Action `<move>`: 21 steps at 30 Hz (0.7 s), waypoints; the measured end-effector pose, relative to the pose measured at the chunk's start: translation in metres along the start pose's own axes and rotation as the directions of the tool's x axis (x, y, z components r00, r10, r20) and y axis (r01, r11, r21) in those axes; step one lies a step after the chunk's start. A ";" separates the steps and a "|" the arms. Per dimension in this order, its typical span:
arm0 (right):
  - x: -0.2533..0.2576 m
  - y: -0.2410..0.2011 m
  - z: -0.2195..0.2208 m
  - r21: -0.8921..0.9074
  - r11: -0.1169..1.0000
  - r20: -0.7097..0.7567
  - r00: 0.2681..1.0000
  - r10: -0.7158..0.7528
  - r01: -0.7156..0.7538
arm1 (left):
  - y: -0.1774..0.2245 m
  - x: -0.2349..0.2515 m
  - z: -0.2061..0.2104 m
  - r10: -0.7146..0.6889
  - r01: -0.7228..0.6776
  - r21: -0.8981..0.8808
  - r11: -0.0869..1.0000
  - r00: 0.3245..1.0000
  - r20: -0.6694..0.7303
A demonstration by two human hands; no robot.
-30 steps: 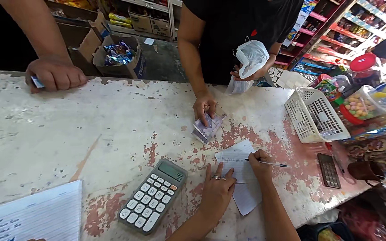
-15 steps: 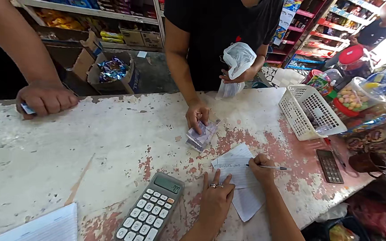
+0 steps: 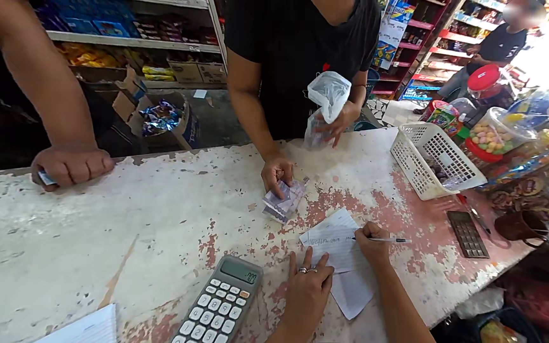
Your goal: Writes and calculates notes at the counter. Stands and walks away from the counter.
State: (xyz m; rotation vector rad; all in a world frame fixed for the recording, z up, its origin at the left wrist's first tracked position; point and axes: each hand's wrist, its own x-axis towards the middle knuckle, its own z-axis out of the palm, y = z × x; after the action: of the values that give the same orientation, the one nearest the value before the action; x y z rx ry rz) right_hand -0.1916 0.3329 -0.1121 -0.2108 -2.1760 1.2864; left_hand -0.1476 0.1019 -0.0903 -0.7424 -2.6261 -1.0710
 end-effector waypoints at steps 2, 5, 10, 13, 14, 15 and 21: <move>0.002 -0.004 -0.002 0.015 0.999 0.008 0.999 0.048 -0.048 | 0.000 0.000 -0.001 -0.002 0.002 0.004 1.000 1.000 0.004; 0.010 -0.007 -0.007 0.159 0.970 -0.005 0.982 0.188 -0.185 | 0.001 -0.001 -0.002 -0.011 0.011 -0.002 1.000 1.000 0.020; 0.030 -0.058 0.024 0.198 0.961 0.246 0.959 0.140 -0.191 | 0.004 0.001 -0.008 -0.050 0.053 -0.041 0.998 0.996 0.067; 0.031 -0.100 0.067 0.007 0.993 0.335 0.935 -0.115 0.120 | 0.011 0.002 -0.017 -0.099 0.102 -0.023 0.994 0.987 0.126; 0.030 -0.115 0.080 -0.068 0.977 0.368 0.915 -0.165 0.204 | 0.014 0.003 -0.021 -0.114 0.114 0.003 0.993 0.984 0.135; 0.030 -0.124 0.092 -0.112 0.963 0.407 0.895 -0.181 0.246 | 0.018 0.005 -0.025 -0.134 0.132 0.027 0.991 0.980 0.144; 0.028 -0.149 0.139 -0.346 0.914 0.661 0.746 0.077 0.213 | 0.048 0.013 -0.056 -0.236 0.213 0.128 0.969 0.949 0.207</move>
State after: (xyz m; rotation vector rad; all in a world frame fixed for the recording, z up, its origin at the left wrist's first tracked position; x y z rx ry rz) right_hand -0.2688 0.1633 -0.0245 0.2188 -3.0294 0.9236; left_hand -0.1334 0.0972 -0.0168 -0.5795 -2.9907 -0.9435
